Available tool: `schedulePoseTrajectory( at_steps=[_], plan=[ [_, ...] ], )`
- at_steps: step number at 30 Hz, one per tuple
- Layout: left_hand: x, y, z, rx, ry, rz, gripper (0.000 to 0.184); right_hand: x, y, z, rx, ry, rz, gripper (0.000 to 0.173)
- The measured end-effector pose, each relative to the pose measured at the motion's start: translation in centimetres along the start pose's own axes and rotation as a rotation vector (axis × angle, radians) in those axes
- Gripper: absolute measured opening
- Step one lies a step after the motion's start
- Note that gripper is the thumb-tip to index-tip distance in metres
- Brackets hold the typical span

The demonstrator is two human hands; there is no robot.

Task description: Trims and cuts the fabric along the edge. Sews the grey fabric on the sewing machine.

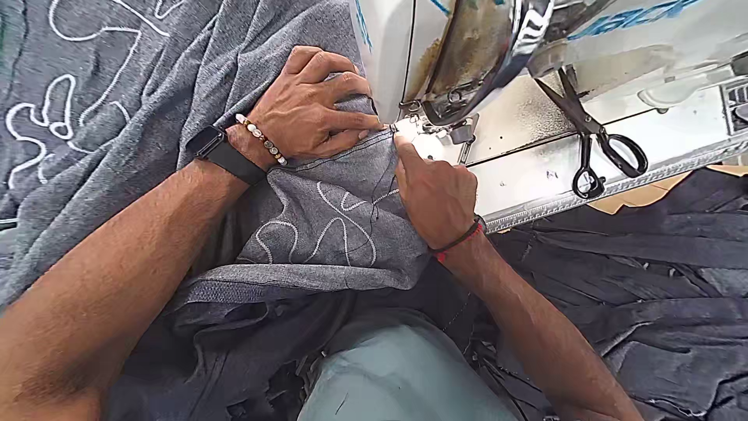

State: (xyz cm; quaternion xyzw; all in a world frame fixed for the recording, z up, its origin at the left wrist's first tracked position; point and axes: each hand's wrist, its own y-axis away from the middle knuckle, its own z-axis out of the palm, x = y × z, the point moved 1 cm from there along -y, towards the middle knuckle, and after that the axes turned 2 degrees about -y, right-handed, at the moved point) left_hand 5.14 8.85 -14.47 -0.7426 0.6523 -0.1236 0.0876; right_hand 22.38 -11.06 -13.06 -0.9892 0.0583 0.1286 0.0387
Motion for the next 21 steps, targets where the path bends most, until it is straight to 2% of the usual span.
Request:
schedulePoseTrajectory(
  at_steps=[2,4,5,7,8,10,11,12,14,16,18,19,21],
  plan=[
    [-0.3,-0.2,-0.6,-0.062,-0.039,-0.020,0.035,-0.1,0.0,0.1,-0.013,-0.007,0.006,0.041],
    [1.7,-0.7,-2.8,-0.177,-0.115,-0.114,0.034,-0.1,0.2,0.4,0.003,-0.012,0.019,0.040],
    [4.0,-0.9,-4.2,-0.242,-0.161,-0.196,0.032,-0.1,0.2,0.6,0.015,-0.009,0.037,0.040],
    [10.8,-0.1,-6.1,-0.345,-0.196,-0.470,0.028,-0.1,0.3,1.2,0.067,-0.009,0.071,0.039],
    [14.1,1.1,-5.9,-0.381,-0.225,-0.611,0.039,0.0,0.4,1.5,0.108,-0.028,0.081,0.037],
    [18.3,4.6,-4.0,-0.427,-0.214,-0.792,0.082,0.4,0.5,1.5,0.186,-0.120,0.095,0.030],
    [18.2,6.8,-3.1,-0.416,-0.151,-0.800,0.096,0.6,0.6,1.3,0.199,-0.169,0.119,0.026],
    [16.7,8.9,-2.5,-0.388,-0.106,-0.743,0.102,0.7,0.6,1.0,0.191,-0.216,0.145,0.025],
    [11.4,11.9,-3.2,-0.360,-0.026,-0.523,0.094,0.6,0.7,0.5,0.162,-0.293,0.172,0.027],
    [7.5,11.6,-5.8,-0.473,-0.051,-0.409,0.085,0.1,0.7,0.2,0.135,-0.332,0.197,0.028],
    [7.8,8.0,-8.2,-0.552,0.034,-0.448,0.073,0.1,0.6,0.1,0.127,-0.389,0.242,0.028],
    [9.0,5.7,-8.6,-0.502,0.098,-0.475,0.059,0.6,0.8,-0.1,0.112,-0.465,0.261,0.031],
    [11.5,1.4,-7.6,-0.255,0.196,-0.532,0.032,1.8,1.0,-0.4,0.076,-0.680,0.333,0.038]
  ],
)
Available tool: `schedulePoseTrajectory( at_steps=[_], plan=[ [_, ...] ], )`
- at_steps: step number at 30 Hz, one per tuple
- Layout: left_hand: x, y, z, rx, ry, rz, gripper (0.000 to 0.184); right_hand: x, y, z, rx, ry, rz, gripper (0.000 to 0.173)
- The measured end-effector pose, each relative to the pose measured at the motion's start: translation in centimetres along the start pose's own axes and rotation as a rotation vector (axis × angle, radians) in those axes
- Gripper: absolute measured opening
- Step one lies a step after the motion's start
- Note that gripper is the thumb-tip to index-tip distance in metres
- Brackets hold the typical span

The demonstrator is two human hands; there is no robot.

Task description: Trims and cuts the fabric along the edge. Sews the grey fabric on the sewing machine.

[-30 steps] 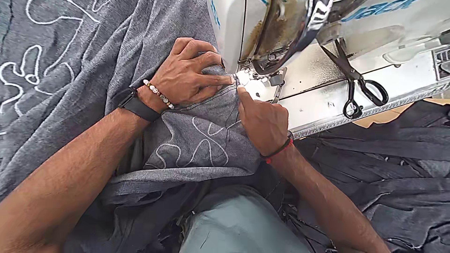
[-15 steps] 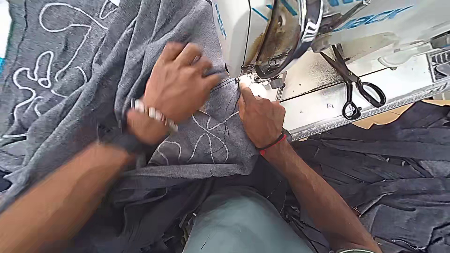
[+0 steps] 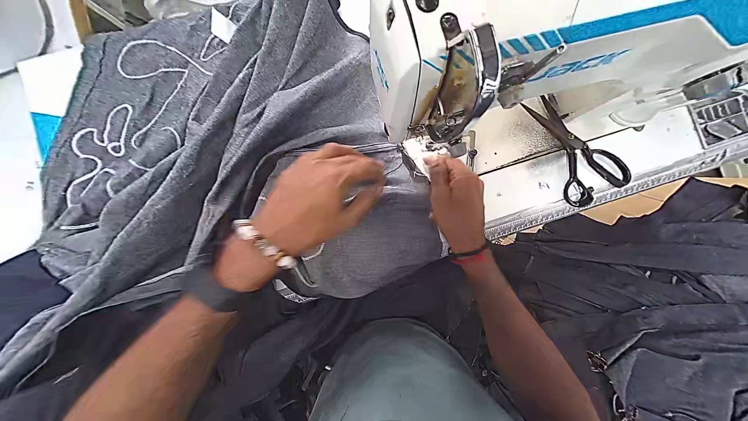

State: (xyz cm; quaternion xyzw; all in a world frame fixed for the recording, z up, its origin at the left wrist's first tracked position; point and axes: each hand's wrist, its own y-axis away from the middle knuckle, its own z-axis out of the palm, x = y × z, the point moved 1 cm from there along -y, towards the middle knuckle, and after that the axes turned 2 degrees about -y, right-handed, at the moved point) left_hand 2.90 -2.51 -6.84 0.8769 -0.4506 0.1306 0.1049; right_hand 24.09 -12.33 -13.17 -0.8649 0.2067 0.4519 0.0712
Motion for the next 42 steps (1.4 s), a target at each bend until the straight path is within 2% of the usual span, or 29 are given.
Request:
schedulePoseTrajectory(
  at_steps=[3,5,8,11,15,23,25,26,28,30,32,35,37,39,42],
  plan=[
    [2.1,-2.8,4.3,0.233,0.033,0.012,0.025,1.0,-0.2,-1.3,-0.102,-0.226,0.131,0.038],
    [1.6,-3.2,6.7,0.278,-0.026,0.016,0.027,0.9,-0.3,-1.3,-0.122,-0.199,0.091,0.034],
    [0.8,-2.9,8.1,0.308,-0.054,0.014,0.028,0.2,-0.3,-0.5,-0.102,-0.055,-0.011,0.027],
    [0.7,-2.8,8.3,0.316,-0.046,-0.005,0.029,-0.5,0.0,1.0,0.000,0.194,-0.090,0.026],
    [0.6,-2.8,8.4,0.284,-0.074,-0.019,0.033,-0.1,0.9,2.5,0.115,0.489,-0.261,0.036],
    [-2.2,-4.3,7.5,0.246,-0.149,-0.001,0.041,-1.3,-0.2,3.7,0.151,0.623,-0.210,0.038],
    [-0.5,-4.3,6.2,0.179,-0.207,-0.043,0.041,-1.6,-0.2,4.0,0.167,0.668,-0.185,0.040],
    [0.9,-4.1,5.5,0.170,-0.173,-0.085,0.038,-1.5,0.1,4.2,0.171,0.672,-0.180,0.041],
    [3.0,-3.9,5.2,0.310,0.015,-0.149,0.026,-1.1,0.9,4.4,0.177,0.641,-0.205,0.039],
    [3.0,-3.8,6.7,0.393,0.086,-0.137,0.025,-0.8,2.1,3.9,0.135,0.609,-0.216,0.037],
    [1.6,-3.7,8.5,0.375,-0.018,-0.064,0.033,-0.8,2.6,1.7,0.066,0.546,-0.206,0.033],
    [-0.2,-3.5,8.7,0.323,-0.083,0.058,0.040,0.8,1.2,-2.8,0.113,0.480,-0.206,0.027],
    [-0.7,-3.5,8.4,0.316,-0.064,0.077,0.040,2.4,-0.4,-5.0,0.130,0.444,-0.212,0.029],
    [-0.9,-3.4,8.3,0.312,-0.045,0.079,0.040,3.5,-1.5,-5.4,0.072,0.403,-0.241,0.030],
    [-1.1,-3.3,8.2,0.293,-0.024,0.092,0.041,2.9,-1.9,-3.4,0.020,0.387,-0.336,0.026]
  ],
)
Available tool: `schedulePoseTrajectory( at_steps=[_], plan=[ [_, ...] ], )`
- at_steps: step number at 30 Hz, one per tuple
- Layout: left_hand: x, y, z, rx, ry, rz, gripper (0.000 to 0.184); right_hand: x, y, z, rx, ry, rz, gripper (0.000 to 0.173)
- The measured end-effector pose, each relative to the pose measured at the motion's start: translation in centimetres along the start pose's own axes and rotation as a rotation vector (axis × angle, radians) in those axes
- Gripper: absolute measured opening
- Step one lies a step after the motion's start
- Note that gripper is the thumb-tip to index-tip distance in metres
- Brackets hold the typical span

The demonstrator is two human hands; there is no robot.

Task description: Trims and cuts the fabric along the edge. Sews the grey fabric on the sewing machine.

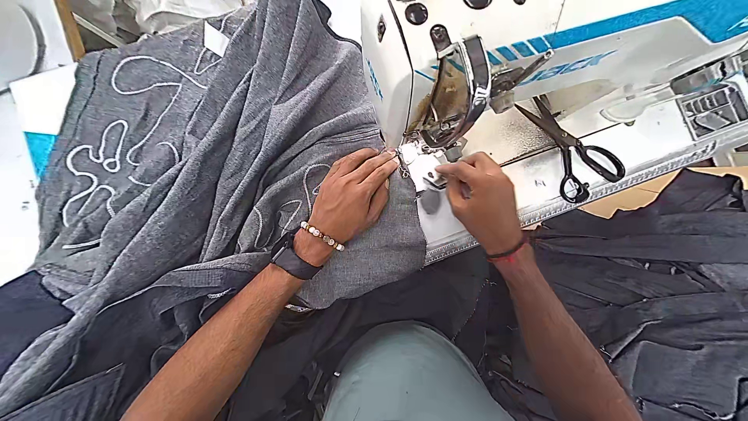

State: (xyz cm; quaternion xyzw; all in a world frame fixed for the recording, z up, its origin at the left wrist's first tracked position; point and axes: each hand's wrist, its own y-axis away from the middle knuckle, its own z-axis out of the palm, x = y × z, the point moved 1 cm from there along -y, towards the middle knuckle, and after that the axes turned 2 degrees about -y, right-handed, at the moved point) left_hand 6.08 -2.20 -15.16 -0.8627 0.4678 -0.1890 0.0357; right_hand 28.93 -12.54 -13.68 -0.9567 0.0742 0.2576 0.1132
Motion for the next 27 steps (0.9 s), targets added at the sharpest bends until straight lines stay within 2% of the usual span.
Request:
schedulePoseTrajectory(
  at_steps=[6,10,13,16,20,27],
  plan=[
    [-0.8,-0.2,-0.2,-0.024,0.018,0.037,0.042,-3.0,0.0,4.0,0.197,0.028,-0.158,0.024],
    [-2.0,-0.6,-0.4,-0.038,0.018,0.105,0.041,-3.2,1.5,4.2,0.157,0.062,-0.273,0.032],
    [-3.6,-1.1,-0.4,-0.039,-0.016,0.198,0.041,-3.2,2.3,4.4,0.136,0.109,-0.271,0.035],
    [-3.8,-1.4,-0.8,-0.051,-0.053,0.233,0.041,-3.4,2.6,4.8,0.188,0.187,-0.266,0.029],
    [-2.7,-1.4,-0.2,-0.022,-0.088,0.170,0.038,-3.8,2.8,5.0,0.265,0.299,-0.237,0.023],
    [-0.7,-0.9,-0.5,-0.070,-0.092,0.065,0.043,-3.2,2.6,4.7,0.270,0.117,-0.143,0.023]
  ],
)
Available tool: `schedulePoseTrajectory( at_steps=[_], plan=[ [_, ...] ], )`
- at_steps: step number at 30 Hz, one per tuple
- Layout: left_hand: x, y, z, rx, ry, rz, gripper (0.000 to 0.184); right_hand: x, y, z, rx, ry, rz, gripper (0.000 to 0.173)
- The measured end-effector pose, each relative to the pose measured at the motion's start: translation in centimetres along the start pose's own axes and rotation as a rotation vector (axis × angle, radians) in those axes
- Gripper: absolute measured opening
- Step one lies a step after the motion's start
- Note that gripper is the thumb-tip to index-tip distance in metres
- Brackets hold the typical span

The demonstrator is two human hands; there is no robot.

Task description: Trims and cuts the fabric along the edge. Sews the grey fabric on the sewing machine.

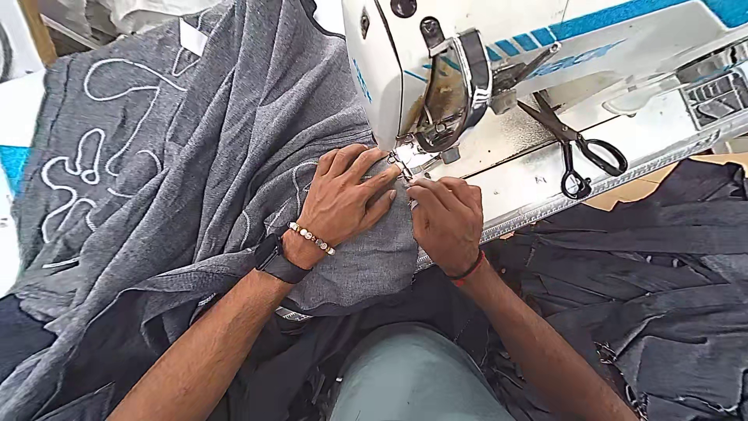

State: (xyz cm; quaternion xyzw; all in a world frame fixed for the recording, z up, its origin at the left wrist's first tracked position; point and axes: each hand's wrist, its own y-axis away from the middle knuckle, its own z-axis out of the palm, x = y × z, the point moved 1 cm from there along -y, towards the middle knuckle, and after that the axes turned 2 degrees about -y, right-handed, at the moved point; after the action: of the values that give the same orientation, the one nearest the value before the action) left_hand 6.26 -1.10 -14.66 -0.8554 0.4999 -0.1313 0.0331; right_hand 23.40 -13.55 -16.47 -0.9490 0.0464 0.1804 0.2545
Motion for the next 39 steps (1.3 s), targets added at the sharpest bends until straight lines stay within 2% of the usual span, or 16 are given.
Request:
schedulePoseTrajectory(
  at_steps=[4,9,12,15,16,19,21,23,25,27,32,35,39],
  plan=[
    [1.5,0.5,0.6,-0.003,-0.030,-0.113,0.060,0.4,-0.6,-0.3,-0.017,-0.048,0.218,0.028],
    [4.0,0.2,1.4,0.043,-0.116,-0.276,0.079,-0.5,-0.8,-0.2,0.006,-0.069,0.283,0.029],
    [5.0,0.2,1.9,0.050,-0.144,-0.314,0.081,-0.4,-1.9,-0.7,-0.115,-0.051,0.359,0.029],
    [4.2,0.9,1.8,-0.004,-0.110,-0.288,0.093,-0.9,-3.3,-1.2,-0.220,-0.053,0.378,0.021],
    [3.9,1.2,1.7,-0.006,-0.091,-0.270,0.091,-1.4,-3.7,-1.2,-0.248,-0.068,0.353,0.020],
    [2.9,1.5,1.3,0.012,-0.052,-0.191,0.053,-2.2,-4.3,-1.7,-0.274,-0.176,0.299,0.029],
    [2.2,1.2,1.0,0.037,-0.042,-0.153,0.044,-2.1,-4.2,-2.3,-0.269,-0.313,0.375,0.026],
    [1.8,1.3,1.1,0.061,-0.038,-0.142,0.042,-1.8,-3.3,-2.2,-0.208,-0.409,0.500,0.021],
    [1.9,1.2,1.2,0.071,-0.070,-0.142,0.041,-1.9,-2.0,-2.0,-0.231,-0.435,0.594,0.038],
    [2.2,1.4,1.3,0.062,-0.088,-0.150,0.041,-2.9,-0.3,-1.7,-0.310,-0.447,0.596,0.047],
    [2.8,1.6,1.5,0.041,-0.084,-0.175,0.042,-3.7,1.6,-2.3,-0.217,-0.583,0.576,0.042],
    [2.4,1.3,1.5,0.082,-0.090,-0.157,0.040,-3.8,0.7,-1.9,-0.178,-0.509,0.569,0.043],
    [1.9,0.9,1.2,0.127,-0.166,-0.102,0.035,-3.8,-0.3,-0.5,-0.225,-0.342,0.525,0.041]
  ],
)
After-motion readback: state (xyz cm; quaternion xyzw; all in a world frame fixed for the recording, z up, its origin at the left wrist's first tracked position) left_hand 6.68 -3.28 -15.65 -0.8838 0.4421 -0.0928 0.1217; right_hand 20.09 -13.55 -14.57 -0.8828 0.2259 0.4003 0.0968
